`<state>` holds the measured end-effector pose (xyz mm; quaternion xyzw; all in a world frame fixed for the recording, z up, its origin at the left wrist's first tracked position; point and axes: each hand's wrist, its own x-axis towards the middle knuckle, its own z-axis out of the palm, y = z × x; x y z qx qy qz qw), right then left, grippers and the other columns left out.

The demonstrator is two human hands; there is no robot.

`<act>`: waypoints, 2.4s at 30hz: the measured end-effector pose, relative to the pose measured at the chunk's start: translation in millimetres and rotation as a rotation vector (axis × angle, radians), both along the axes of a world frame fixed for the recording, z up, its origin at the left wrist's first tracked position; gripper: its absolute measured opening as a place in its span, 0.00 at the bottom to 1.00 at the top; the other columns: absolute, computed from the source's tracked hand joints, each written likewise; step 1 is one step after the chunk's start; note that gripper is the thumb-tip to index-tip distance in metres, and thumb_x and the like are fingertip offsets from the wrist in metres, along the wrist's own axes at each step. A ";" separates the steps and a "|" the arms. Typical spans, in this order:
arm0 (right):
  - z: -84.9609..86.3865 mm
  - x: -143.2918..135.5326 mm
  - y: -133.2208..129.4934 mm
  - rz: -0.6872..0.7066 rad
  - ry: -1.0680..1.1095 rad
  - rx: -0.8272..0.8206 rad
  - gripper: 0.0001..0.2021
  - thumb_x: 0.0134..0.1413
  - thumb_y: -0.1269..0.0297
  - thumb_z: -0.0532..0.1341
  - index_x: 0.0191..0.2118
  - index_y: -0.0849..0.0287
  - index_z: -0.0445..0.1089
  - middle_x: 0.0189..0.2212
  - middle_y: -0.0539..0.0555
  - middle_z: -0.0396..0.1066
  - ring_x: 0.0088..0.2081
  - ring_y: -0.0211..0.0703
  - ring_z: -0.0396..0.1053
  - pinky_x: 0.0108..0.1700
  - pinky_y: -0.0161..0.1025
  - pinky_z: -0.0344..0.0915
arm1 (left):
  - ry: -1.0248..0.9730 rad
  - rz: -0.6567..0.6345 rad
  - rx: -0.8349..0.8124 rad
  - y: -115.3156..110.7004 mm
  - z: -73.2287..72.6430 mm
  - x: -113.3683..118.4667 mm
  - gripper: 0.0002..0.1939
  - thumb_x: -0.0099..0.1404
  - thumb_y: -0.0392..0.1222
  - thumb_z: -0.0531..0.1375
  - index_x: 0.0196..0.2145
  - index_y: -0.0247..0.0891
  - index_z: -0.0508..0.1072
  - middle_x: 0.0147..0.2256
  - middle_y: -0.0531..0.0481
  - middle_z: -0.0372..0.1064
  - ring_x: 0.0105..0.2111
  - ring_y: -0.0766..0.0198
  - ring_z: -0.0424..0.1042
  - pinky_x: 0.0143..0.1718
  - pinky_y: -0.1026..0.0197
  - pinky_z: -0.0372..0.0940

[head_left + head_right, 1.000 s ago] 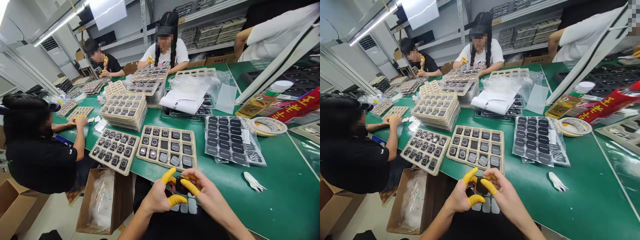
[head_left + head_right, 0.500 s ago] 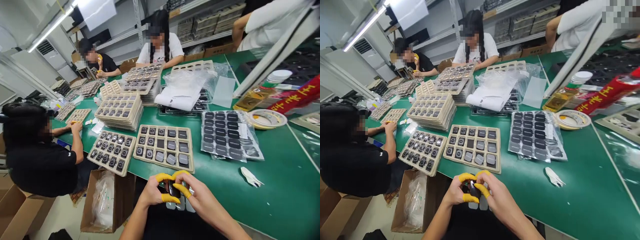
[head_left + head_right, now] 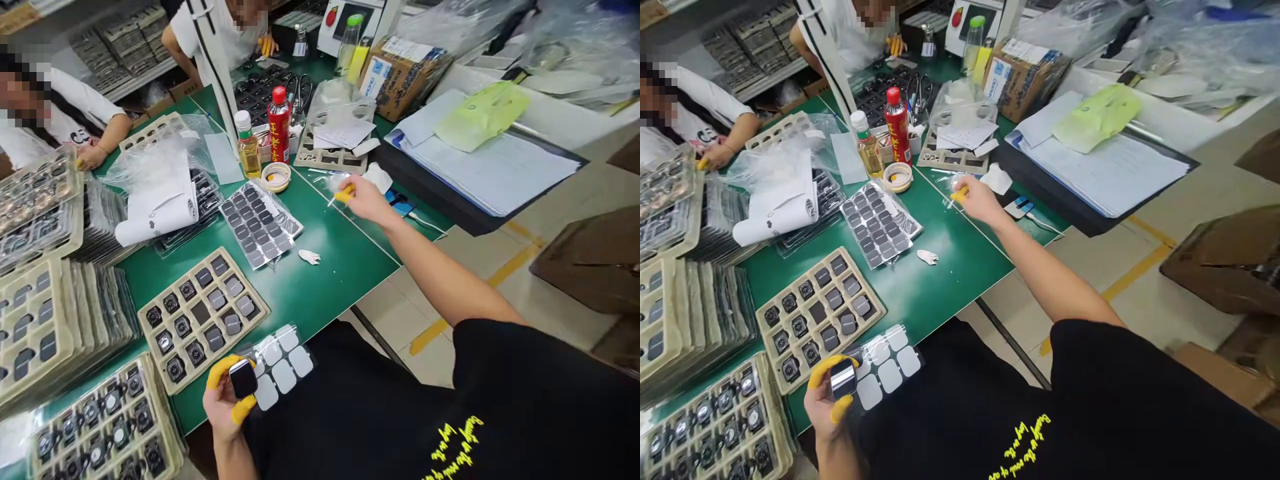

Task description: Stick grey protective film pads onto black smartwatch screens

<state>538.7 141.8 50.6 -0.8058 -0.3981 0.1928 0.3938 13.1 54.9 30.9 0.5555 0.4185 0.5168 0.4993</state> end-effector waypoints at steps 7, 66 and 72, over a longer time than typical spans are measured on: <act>-28.1 67.7 52.1 -0.182 -0.142 -0.110 0.08 0.63 0.62 0.67 0.42 0.58 0.69 0.41 0.62 0.75 0.44 0.51 0.68 0.53 0.48 0.66 | -0.018 -0.041 -0.007 15.8 7.6 6.4 0.35 0.42 0.61 0.86 0.42 0.37 0.88 0.33 0.43 0.87 0.30 0.50 0.88 0.33 0.57 0.85; 66.2 -274.4 -69.5 1.288 -0.435 0.582 0.12 0.74 0.73 0.63 0.56 0.55 0.79 0.37 0.53 0.80 0.35 0.44 0.71 0.34 0.41 0.66 | -0.128 -0.248 0.013 30.7 -13.7 4.2 0.35 0.56 0.62 0.81 0.57 0.46 0.85 0.47 0.43 0.87 0.45 0.52 0.88 0.47 0.56 0.83; 49.6 -289.2 -58.8 1.124 -0.527 0.583 0.16 0.75 0.74 0.59 0.57 0.53 0.80 0.35 0.54 0.79 0.34 0.44 0.68 0.32 0.40 0.64 | -0.128 -0.315 -0.024 33.1 -18.4 7.0 0.40 0.50 0.66 0.82 0.56 0.44 0.85 0.44 0.44 0.87 0.43 0.49 0.88 0.48 0.52 0.84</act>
